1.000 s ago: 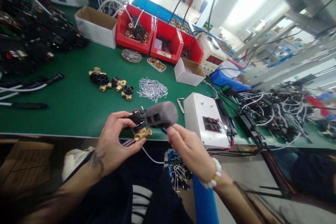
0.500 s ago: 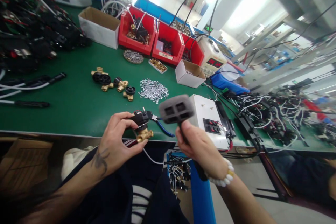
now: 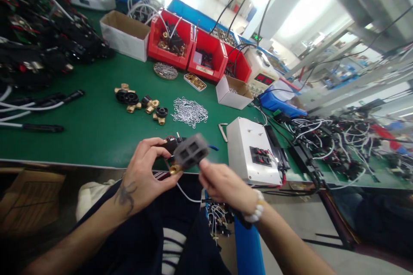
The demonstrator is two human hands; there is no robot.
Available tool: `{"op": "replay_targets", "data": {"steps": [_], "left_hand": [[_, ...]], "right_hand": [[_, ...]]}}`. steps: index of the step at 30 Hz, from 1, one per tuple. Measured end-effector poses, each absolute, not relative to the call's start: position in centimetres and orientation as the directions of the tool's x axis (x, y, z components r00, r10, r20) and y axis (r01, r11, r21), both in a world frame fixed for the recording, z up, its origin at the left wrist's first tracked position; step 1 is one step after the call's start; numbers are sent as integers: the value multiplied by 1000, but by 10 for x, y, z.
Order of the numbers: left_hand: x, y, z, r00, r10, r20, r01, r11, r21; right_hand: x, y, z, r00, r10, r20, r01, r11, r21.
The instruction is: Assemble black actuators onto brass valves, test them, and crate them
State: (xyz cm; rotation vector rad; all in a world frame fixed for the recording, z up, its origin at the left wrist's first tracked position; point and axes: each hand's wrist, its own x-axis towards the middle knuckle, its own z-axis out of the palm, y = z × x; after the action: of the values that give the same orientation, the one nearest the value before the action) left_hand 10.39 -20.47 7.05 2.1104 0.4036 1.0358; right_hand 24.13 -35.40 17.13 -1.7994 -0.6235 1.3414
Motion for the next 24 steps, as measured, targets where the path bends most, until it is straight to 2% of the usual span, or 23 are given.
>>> {"op": "replay_targets", "data": {"steps": [2,3,6,7,9,12,13,16,18,21,22,24], "left_hand": [[104,-204,70,622,554,553,-39,-684,729],[104,-204,70,621,554,555,-38,-686,727],[104,-203,70,626,555,548,-31,-684,728],[104,-203,70,629,554,545,-29,-684,729],[104,-202,70,629,557,542,-23,-684,729],[103,-202,70,620,570,539,-17,-677,736],[103,-201,70,621,573,535,-16,-673,740],[104,-201,70,632,574,521,-16,-662,749],[104,-200,69,631,572,524,-20,-664,748],[104,-198,69,628,564,536,-30,-671,741],[104,-198,69,629,568,531,-32,-663,748],[103,-196,68,636,587,501,-29,-631,775]], "right_hand": [[242,-354,172,256,729,-635,3,-658,-753],[242,-355,174,294,740,-605,14,-636,-772],[244,-355,180,487,782,-389,-49,-420,-906],[244,-354,179,505,781,-367,-80,-381,-921],[244,-352,175,437,779,-450,-127,-441,-888],[245,-350,167,301,730,-614,-81,-622,-779],[246,-350,167,332,731,-596,-67,-612,-788],[245,-352,166,496,759,-422,-71,-449,-891],[240,-352,163,463,768,-442,-74,-463,-883],[240,-346,163,317,767,-558,72,-606,-792],[246,-342,167,332,777,-535,161,-606,-779],[270,-330,180,456,804,-381,388,-565,-728]]}}
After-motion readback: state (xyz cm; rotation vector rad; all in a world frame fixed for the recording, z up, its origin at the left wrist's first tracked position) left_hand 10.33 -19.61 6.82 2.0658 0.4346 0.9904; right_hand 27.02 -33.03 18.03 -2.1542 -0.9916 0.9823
